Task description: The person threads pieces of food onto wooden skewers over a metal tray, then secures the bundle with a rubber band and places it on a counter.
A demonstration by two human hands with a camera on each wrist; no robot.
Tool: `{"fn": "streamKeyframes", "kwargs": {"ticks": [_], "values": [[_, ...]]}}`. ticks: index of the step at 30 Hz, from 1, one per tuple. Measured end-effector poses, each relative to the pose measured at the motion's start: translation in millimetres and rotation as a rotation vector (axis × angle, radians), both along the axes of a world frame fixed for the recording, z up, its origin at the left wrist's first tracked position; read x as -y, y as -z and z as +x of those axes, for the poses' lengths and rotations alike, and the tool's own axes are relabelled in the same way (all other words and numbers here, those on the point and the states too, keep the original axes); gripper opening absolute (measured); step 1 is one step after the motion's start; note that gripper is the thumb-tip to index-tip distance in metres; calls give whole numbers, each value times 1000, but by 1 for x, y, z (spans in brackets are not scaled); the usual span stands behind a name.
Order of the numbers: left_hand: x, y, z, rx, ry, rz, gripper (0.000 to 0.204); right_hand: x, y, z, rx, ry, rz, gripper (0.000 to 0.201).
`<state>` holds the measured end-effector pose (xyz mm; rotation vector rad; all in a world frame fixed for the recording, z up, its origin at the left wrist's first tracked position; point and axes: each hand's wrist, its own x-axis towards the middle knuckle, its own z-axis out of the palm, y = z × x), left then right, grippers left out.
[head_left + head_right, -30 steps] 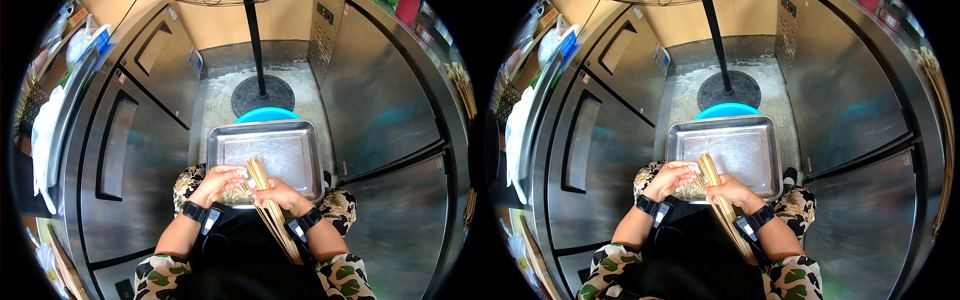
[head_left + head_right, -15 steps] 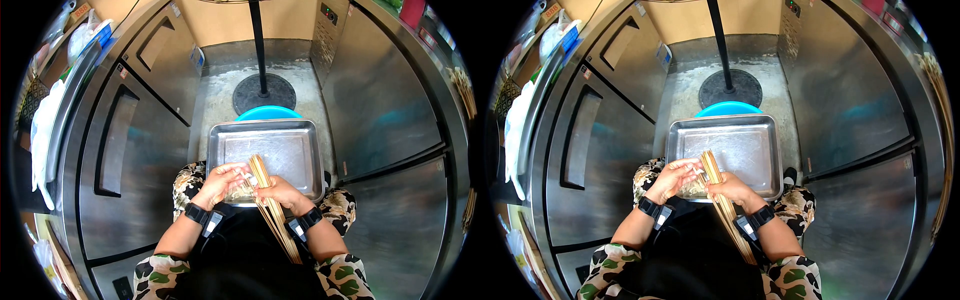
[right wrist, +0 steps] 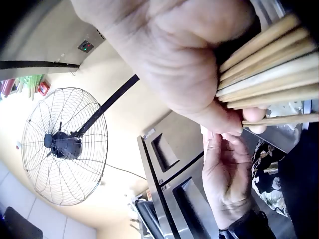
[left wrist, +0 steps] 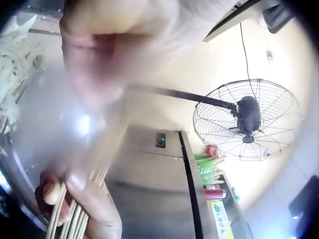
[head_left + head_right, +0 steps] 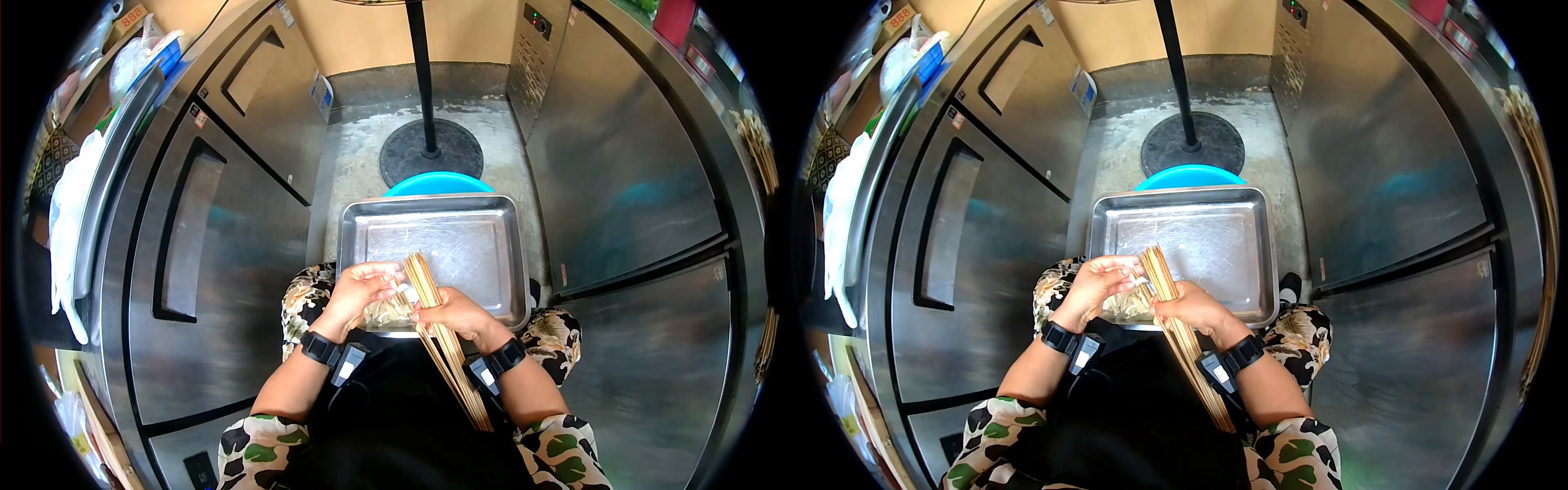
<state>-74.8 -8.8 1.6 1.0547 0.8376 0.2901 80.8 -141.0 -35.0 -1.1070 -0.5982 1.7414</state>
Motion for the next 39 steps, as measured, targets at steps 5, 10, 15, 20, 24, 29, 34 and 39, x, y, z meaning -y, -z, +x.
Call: {"fn": "streamKeyframes", "kwargs": {"ticks": [5,10,15,20,24,29,34,39], "values": [[-2,1,0,-31,45,93,21,0,2,-1,14,3,-6,13],[-3,3,1,-47,-10,2,21,0,1,-3,45,1,-2,13],[-4,3,-1,-29,43,12,21,0,1,-2,49,-4,-8,13],[-5,-1,0,-60,49,29,21,0,-3,-3,44,-3,-9,12],[-7,1,1,-76,45,21,20,0,-11,-5,56,21,-22,8],[-4,1,1,-67,69,126,18,0,-7,-4,60,-1,-16,12],[4,11,1,-45,55,346,17,-1,-2,-4,44,5,-21,11],[16,17,1,-78,4,442,16,0,-2,-4,24,25,-26,12]]}}
